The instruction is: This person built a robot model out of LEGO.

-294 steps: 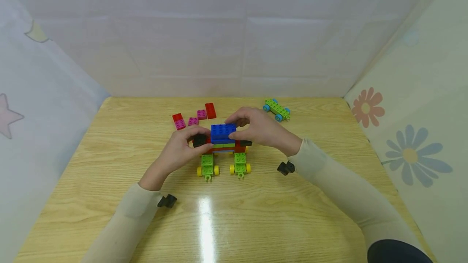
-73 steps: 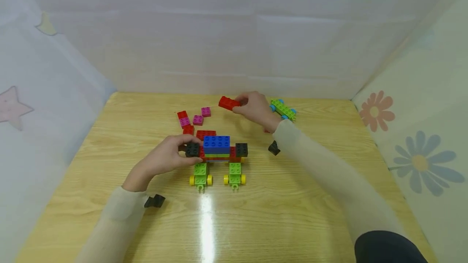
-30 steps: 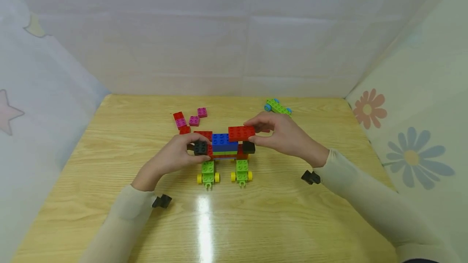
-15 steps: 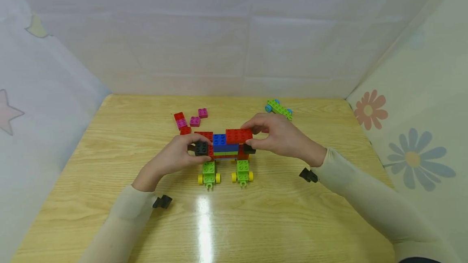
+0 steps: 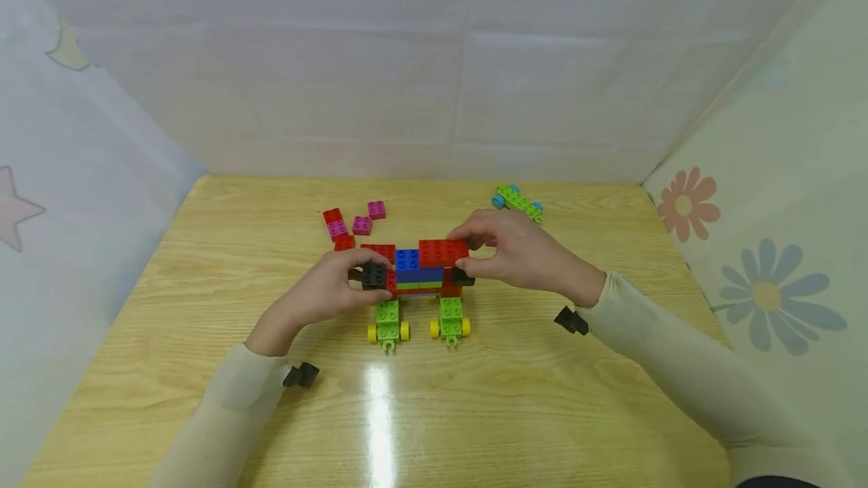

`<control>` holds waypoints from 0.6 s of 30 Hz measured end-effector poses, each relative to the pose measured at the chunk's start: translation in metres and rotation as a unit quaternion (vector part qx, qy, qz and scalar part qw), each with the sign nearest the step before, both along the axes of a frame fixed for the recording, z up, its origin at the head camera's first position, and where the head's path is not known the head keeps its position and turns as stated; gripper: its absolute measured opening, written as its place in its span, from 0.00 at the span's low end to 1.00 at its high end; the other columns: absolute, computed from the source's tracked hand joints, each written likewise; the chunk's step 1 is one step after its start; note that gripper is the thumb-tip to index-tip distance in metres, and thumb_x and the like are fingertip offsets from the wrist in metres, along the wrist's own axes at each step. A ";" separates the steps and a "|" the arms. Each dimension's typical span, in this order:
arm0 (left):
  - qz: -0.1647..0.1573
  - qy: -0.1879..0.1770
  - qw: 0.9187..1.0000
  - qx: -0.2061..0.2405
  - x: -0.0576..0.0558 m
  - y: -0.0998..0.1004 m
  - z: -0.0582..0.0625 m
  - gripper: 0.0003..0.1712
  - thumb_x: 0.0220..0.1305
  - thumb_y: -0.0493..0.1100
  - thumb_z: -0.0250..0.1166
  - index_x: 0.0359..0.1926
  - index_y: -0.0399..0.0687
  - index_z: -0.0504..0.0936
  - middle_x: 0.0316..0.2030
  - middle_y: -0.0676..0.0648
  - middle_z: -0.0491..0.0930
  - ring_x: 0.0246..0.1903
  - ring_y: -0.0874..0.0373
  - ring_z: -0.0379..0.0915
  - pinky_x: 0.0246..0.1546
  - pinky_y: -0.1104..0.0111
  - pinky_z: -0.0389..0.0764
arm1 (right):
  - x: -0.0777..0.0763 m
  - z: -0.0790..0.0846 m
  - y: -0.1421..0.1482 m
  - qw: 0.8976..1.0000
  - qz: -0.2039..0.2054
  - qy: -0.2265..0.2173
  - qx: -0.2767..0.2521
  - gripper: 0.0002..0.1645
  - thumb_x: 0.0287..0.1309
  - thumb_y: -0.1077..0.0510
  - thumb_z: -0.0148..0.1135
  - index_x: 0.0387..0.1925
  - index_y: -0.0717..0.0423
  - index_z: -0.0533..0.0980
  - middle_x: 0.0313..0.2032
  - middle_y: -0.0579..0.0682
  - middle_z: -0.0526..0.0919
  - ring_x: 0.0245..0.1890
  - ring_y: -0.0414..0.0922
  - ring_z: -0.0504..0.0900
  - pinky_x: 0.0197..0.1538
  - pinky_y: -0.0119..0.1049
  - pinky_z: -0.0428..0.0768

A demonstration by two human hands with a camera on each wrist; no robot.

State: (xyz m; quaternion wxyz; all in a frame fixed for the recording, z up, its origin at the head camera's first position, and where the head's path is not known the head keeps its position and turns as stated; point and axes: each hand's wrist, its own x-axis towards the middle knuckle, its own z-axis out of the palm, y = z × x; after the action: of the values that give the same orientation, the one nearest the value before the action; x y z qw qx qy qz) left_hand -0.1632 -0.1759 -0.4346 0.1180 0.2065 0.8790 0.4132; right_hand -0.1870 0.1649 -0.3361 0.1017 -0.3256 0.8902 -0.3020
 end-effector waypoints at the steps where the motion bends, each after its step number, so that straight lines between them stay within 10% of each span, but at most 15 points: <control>1: 0.001 0.000 1.000 0.000 0.000 0.000 0.000 0.24 0.70 0.47 0.80 0.63 0.49 0.87 0.62 0.41 0.87 0.54 0.47 0.90 0.57 0.51 0.93 | 0.000 0.000 0.000 1.000 0.003 0.004 0.001 0.23 0.71 0.52 0.75 0.64 0.48 0.88 0.55 0.44 0.91 0.53 0.46 0.88 0.62 0.54 0.88; 18: -0.004 0.006 1.000 0.000 0.000 -0.001 -0.001 0.24 0.70 0.48 0.80 0.63 0.49 0.87 0.62 0.41 0.87 0.53 0.48 0.90 0.57 0.51 0.93 | 0.000 0.004 0.000 1.000 0.019 0.017 0.017 0.21 0.72 0.52 0.74 0.63 0.48 0.88 0.56 0.44 0.91 0.51 0.45 0.88 0.58 0.51 0.88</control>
State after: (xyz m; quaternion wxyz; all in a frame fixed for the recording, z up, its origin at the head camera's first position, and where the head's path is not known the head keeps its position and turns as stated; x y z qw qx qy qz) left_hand -0.1627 -0.1768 -0.4357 0.1143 0.2127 0.8788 0.4115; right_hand -0.1867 0.1652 -0.3319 0.0981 -0.3458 0.8904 -0.2795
